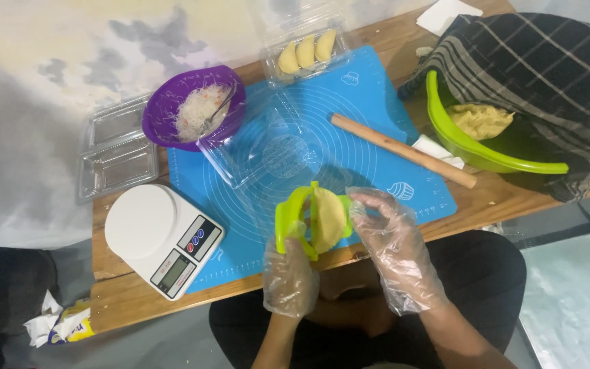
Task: Rolling dough, adding filling, and using a mold to shape and seal pastries.
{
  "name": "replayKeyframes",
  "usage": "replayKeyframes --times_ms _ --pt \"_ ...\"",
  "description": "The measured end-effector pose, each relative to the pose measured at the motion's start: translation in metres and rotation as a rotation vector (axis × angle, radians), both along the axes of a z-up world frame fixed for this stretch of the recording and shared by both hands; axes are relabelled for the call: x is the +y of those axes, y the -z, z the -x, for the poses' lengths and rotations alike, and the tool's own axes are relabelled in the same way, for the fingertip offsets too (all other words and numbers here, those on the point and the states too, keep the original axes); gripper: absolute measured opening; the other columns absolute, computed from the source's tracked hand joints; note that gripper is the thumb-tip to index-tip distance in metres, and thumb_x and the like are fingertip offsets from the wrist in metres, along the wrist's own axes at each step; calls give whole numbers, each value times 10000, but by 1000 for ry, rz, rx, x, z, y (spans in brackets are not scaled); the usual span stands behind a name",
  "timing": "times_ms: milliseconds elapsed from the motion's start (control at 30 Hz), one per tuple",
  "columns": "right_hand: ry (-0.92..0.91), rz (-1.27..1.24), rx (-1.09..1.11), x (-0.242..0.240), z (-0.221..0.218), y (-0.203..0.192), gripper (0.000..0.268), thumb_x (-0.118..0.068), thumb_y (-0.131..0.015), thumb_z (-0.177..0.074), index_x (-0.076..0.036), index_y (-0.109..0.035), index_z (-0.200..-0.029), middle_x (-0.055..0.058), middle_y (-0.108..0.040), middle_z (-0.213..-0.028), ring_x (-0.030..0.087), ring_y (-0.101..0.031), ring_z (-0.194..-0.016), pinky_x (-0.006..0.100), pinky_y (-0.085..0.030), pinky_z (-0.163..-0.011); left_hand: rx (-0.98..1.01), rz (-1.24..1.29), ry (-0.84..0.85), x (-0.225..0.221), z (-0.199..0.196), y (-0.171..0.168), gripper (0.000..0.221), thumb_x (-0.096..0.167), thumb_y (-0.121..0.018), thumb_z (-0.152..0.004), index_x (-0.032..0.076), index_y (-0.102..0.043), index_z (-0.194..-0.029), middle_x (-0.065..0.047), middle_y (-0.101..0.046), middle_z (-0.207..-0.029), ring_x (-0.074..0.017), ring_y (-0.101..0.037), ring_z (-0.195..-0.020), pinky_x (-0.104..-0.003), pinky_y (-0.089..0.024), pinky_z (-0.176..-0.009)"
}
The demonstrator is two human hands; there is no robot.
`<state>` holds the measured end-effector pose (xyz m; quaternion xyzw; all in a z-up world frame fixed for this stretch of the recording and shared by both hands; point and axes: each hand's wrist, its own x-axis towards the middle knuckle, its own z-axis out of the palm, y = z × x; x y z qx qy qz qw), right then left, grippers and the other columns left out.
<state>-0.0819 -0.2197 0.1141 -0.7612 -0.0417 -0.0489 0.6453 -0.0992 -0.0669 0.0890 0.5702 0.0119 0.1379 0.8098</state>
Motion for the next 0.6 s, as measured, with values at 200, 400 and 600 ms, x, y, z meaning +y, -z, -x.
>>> replayKeyframes --times_ms 200,400,600 --pt "72 -110 92 12 7 -2 318 -158 -633 -928 -59 -682 -1227 127 -687 -1297 227 -662 -1244 318 -582 -1015 -415 -573 -20 -14 6 -25 426 254 -346 -1121 35 -410 -1481 -150 -623 -1359 -221 -722 -1084 -243 -664 -800" --pt "49 -1009 460 20 5 2 249 -147 -602 -973 3 -700 -1146 146 -726 -994 247 -695 -847 350 -589 -748 -35 -1367 -237 -68 11 2 541 289 -569 -1033 107 -394 -1512 -150 -567 -1439 -320 -621 -1255 -420 -576 -992" --pt "-66 -865 286 11 2 31 383 -111 -782 -827 16 -702 -1179 99 -734 -848 174 -685 -679 306 -597 -645 571 -2423 -549 -136 0 27 558 193 -629 -1026 44 -423 -1522 -179 -515 -1478 -315 -518 -1338 -427 -391 -1139"
